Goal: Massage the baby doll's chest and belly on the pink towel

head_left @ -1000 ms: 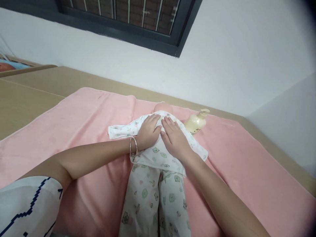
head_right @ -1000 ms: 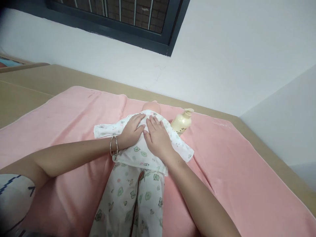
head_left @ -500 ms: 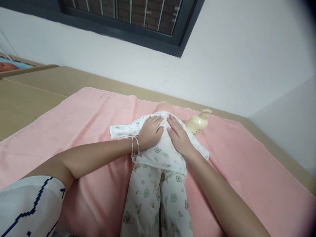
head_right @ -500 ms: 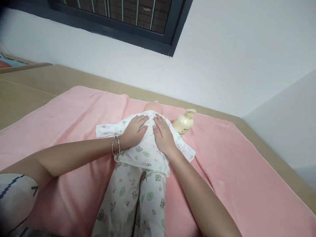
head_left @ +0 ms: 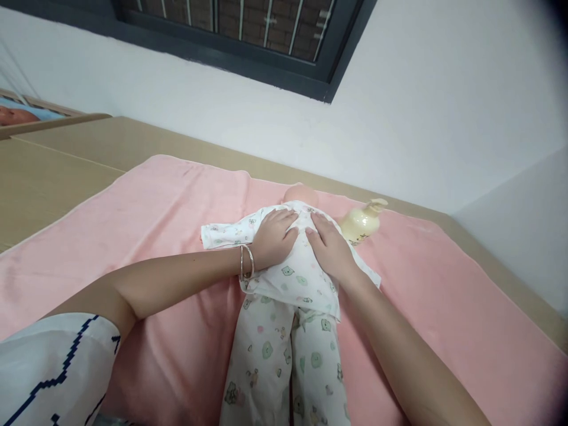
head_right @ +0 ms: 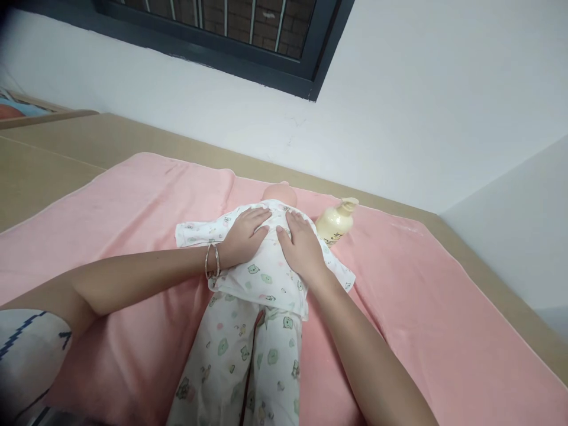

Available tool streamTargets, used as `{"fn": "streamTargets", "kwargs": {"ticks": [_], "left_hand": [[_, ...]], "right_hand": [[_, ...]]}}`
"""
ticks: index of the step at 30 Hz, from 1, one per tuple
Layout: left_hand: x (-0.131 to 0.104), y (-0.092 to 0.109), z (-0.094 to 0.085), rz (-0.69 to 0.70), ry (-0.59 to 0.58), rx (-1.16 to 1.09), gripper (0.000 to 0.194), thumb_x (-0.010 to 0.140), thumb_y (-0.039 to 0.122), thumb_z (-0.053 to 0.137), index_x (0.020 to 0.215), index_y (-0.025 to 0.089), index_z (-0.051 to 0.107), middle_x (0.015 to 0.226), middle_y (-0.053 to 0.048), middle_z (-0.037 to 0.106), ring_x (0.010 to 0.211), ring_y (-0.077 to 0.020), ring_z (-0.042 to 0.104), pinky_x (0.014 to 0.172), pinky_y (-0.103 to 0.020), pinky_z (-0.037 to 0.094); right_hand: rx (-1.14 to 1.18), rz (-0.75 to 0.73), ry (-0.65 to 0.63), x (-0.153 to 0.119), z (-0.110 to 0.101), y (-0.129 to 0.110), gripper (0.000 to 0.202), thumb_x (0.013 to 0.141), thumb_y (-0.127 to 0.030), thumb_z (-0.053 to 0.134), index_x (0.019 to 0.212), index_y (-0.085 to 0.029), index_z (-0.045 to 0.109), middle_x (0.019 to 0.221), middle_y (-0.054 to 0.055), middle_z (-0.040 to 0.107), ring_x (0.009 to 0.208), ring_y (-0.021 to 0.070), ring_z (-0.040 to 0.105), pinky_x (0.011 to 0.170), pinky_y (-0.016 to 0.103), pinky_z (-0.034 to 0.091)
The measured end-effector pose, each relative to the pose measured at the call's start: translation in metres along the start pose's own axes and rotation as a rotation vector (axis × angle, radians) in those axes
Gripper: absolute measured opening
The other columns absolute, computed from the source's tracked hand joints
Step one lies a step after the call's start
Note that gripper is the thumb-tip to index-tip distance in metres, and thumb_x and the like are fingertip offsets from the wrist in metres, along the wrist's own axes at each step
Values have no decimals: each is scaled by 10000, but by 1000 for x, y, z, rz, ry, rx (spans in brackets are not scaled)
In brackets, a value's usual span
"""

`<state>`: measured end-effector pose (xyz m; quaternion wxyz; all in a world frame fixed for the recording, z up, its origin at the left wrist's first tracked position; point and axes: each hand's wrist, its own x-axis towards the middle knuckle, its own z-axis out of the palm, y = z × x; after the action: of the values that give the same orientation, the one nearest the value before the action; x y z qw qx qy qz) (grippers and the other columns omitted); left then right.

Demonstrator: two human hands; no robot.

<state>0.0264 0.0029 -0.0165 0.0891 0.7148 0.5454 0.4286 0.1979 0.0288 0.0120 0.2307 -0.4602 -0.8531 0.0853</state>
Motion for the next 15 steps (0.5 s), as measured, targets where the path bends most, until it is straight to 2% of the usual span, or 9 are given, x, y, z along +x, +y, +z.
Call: {"fn": "streamTargets", "kwargs": {"ticks": [2,3,6,8,12,15], "left_hand": [[0,0,0,-2,1,-1,454,947,230,410,1331,100,613,1433,-111,594,1372,-241,495,1216,-443,334],[0,-1,0,1,4,-1,456,944,228,410,1330,96,612,1435,-116,592,1373,-240,495,1214,-440,338],[0,-3,1,31,15,-8,451,944,212,386,1309,87,620,1419,-125,603,1358,-237,509,1206,-431,348],[0,-4,1,39,17,-11,445,950,207,371,1301,101,623,1409,-119,612,1350,-233,517,1205,-434,350],[0,-3,1,22,5,-1,447,966,257,393,1331,108,604,1437,-120,588,1383,-250,486,1219,-465,323],[-1,-3,1,26,4,1,447,972,275,392,1330,112,604,1433,-120,591,1382,-251,486,1214,-463,331]], "right_hand": [[-59,26,31,-5,1,-8,576,1016,-398,347,1465,-68,493,1519,188,464,1457,325,379,1201,571,320],[-77,-8,42,-8,1,-13,553,1014,-370,347,1450,-72,513,1510,185,476,1452,326,387,1199,569,326],[-43,-234,30,-15,2,-26,496,999,-289,356,1424,-129,556,1496,127,511,1434,272,427,1230,514,303],[14,-309,-5,-13,2,-23,492,1005,-290,349,1431,-150,552,1500,99,511,1440,239,419,1249,486,273],[26,-134,-28,-2,1,-3,584,1028,-420,332,1489,-89,465,1571,153,394,1495,284,313,1237,549,255],[-52,-47,-10,-3,2,-5,617,1025,-415,317,1487,-27,446,1554,213,399,1485,324,323,1221,582,265]]}}
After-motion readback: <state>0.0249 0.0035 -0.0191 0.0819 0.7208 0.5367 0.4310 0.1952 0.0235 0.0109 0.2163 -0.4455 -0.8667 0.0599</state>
